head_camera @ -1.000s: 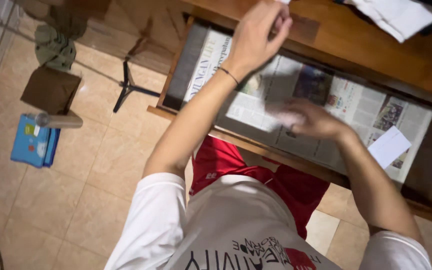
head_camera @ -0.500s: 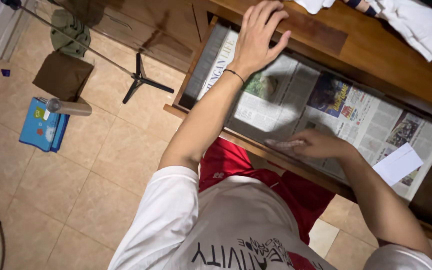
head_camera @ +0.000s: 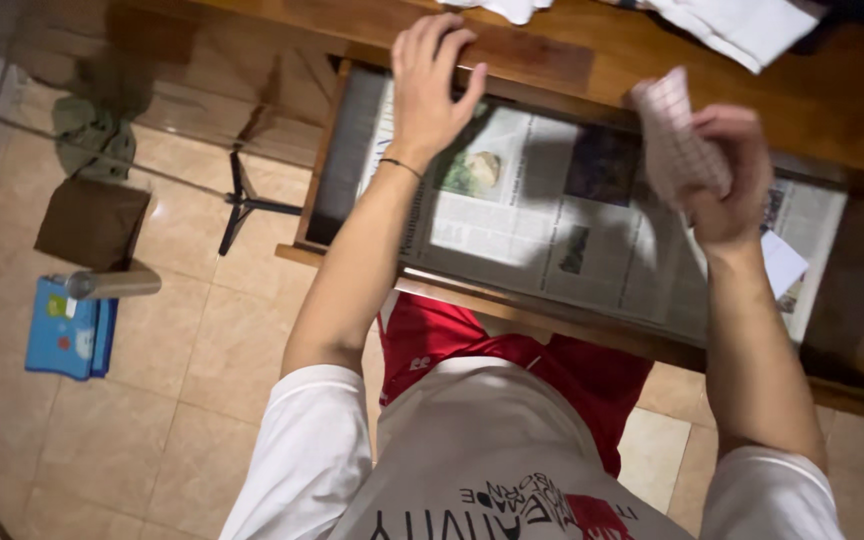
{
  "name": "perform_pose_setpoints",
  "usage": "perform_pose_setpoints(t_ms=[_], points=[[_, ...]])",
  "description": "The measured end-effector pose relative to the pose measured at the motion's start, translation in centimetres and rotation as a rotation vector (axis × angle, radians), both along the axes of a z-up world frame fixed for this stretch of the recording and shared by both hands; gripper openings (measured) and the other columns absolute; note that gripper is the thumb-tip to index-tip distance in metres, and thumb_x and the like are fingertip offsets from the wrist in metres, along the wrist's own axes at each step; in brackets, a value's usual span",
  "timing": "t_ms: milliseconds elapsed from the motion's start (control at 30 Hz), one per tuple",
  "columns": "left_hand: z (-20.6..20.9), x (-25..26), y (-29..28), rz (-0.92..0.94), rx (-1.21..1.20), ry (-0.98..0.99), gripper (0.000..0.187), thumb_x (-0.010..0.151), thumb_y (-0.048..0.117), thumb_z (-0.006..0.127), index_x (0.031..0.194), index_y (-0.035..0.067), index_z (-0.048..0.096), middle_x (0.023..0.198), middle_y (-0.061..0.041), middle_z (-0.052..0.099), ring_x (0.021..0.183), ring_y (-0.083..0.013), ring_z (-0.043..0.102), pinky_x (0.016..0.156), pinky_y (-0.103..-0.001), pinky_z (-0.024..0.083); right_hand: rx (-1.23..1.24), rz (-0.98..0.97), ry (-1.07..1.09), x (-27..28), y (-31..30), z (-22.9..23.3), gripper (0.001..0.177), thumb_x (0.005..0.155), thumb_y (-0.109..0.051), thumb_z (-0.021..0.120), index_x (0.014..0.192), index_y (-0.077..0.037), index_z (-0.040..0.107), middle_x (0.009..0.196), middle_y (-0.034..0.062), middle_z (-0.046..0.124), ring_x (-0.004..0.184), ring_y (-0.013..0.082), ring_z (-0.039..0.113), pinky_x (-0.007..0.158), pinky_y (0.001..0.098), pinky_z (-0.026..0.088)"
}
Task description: The person wipes the interior surfaces of a wooden drawer using a red and white checkered cloth. They clean the bottom, sides, and front edge of the drawer, which is lined with a newspaper.
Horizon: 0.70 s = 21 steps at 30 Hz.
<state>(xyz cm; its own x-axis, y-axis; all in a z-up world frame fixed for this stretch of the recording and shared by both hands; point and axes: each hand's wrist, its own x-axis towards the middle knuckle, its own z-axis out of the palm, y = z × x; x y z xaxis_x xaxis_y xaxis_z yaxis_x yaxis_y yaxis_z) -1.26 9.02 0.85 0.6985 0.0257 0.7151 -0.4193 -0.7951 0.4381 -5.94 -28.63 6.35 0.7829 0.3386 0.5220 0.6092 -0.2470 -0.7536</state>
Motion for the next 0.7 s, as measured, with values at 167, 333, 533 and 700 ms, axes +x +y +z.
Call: perform_pose_setpoints(t_ms=[167,333,533,700], points=[[0.3,-0.3,-0.1,-0.022,0.007,-0.021,0.035,0.097,0.027,0.074,0.125,0.009,0.062,0.138,-0.011,0.056,0.136,-0.0342,0.047,0.117,-0.051,0.031,-0.306,-0.241,-0.308,0.6,-1.9,1.0,0.039,0.087,0.011,0.064,0.123,-0.003,0.069,0.141,0.0144,0.064,0.135,0.0289,0.059,0.113,0.0408,0.049],[0.2,-0.2,-0.2,-0.012,0.012,-0.008,0.034,0.097,0.026,0.073,0.124,0.009,0.062,0.137,-0.011,0.057,0.136,-0.0341,0.047,0.117,-0.051,0.031,-0.6,-0.34,-0.533,3.3,-2.3,-0.5,0.039,0.091,0.01,0.071,0.118,-0.017,0.079,0.143,0.0134,0.064,0.145,0.0381,0.045,0.125,0.0536,0.024],[0.0,-0.2,0.0,-0.016,0.021,0.006,0.033,0.098,0.027,0.072,0.124,0.009,0.063,0.136,-0.011,0.057,0.136,-0.0334,0.047,0.118,-0.051,0.031,-0.686,-0.422,-0.418,3.7,-2.2,-1.6,0.04,0.095,0.005,0.062,0.127,-0.014,0.078,0.14,0.0062,0.068,0.151,0.0362,0.042,0.129,0.0565,0.02],[5.7,-1.3,0.4,-0.206,-0.263,0.003,0.027,0.102,0.019,0.07,0.127,0.01,0.066,0.132,-0.007,0.066,0.13,-0.0244,0.059,0.116,-0.045,0.045,-0.403,-0.433,-0.36,-0.9,-6.5,1.1,0.023,0.111,-0.009,0.069,0.133,-0.015,0.072,0.145,0.0094,0.069,0.153,0.0335,0.048,0.131,0.0601,0.021]])
